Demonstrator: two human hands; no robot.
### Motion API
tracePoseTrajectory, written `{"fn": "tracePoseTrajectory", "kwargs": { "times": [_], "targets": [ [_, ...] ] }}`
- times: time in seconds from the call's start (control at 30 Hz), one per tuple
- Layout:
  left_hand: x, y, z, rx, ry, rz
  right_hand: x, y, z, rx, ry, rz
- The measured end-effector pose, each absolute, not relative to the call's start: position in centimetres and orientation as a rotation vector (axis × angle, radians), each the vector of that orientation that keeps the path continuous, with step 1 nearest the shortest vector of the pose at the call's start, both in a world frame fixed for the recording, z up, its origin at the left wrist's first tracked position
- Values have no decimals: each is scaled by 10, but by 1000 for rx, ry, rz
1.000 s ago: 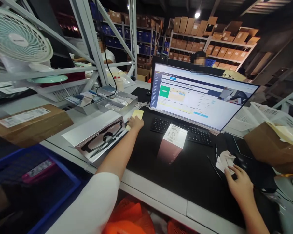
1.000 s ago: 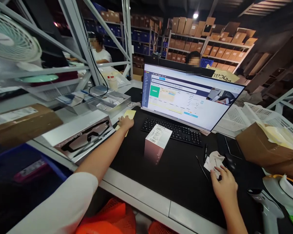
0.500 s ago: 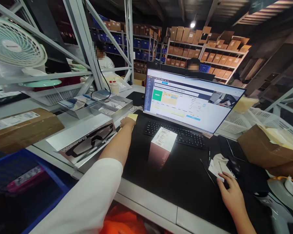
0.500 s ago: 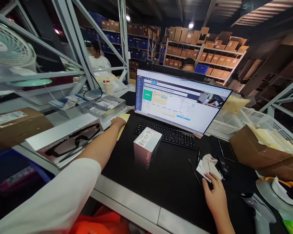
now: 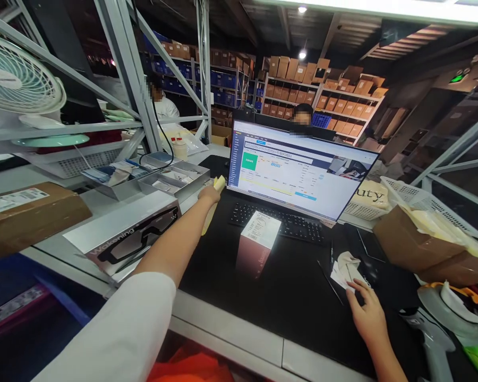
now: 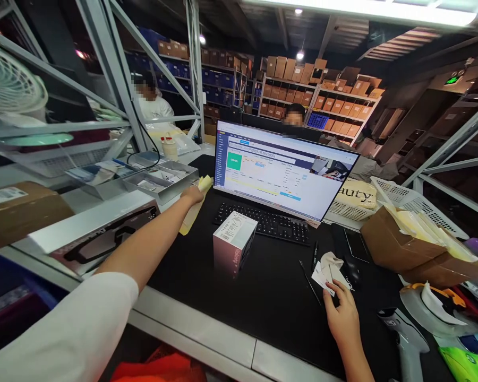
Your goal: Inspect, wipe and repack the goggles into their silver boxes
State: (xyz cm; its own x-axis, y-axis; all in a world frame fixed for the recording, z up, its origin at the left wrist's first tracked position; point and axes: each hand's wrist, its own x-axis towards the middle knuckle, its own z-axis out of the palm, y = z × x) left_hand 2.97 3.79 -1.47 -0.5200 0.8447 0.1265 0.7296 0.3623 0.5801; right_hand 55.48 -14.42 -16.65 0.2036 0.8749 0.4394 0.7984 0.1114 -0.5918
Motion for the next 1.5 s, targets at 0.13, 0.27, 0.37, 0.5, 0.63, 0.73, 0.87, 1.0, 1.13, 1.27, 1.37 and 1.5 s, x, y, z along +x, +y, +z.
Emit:
{"fn": "tracePoseTrajectory", "kwargs": {
  "times": [0.13,0.27,0.37,0.5,0.63,0.73,0.87,1.0,1.13,1.27,1.37,1.5],
  "targets": [
    [34,24,8,1509,2348,1050,542,-146,-164,-1575,-1637,-15],
    [32,-7,30,1602,2238,1293,507,-153,-138,-1422,-1766,-116],
    [37,-37,37,1631,1787,1626,461,-165,-88,-1285,-1866,-102],
    [52,-59,33,1359,1105,1640,377,-171,-2,-961,-1952,-45],
    [62,-58,29,1100,851,1707,291,-137,56,-1059,-1895,175],
    [62,-56,32,984,750,1857,244,-102,66,-1213,-2025,494],
    [55,-53,35,879,665,2072,212,-77,59,-1182,-2182,598],
    [47,-48,33,897,589,2103,208,-69,51,-1064,-2110,621],
    [44,-42,30,957,631,2014,213,-59,47,-972,-2072,884],
    [45,-42,29,1023,602,1996,215,-52,46,-886,-2105,1028],
    [41,-47,29,1142,666,2047,212,-56,54,-928,-2154,775],
    [33,-63,33,1475,1016,2072,200,-69,76,-863,-1976,88]
  ]
}}
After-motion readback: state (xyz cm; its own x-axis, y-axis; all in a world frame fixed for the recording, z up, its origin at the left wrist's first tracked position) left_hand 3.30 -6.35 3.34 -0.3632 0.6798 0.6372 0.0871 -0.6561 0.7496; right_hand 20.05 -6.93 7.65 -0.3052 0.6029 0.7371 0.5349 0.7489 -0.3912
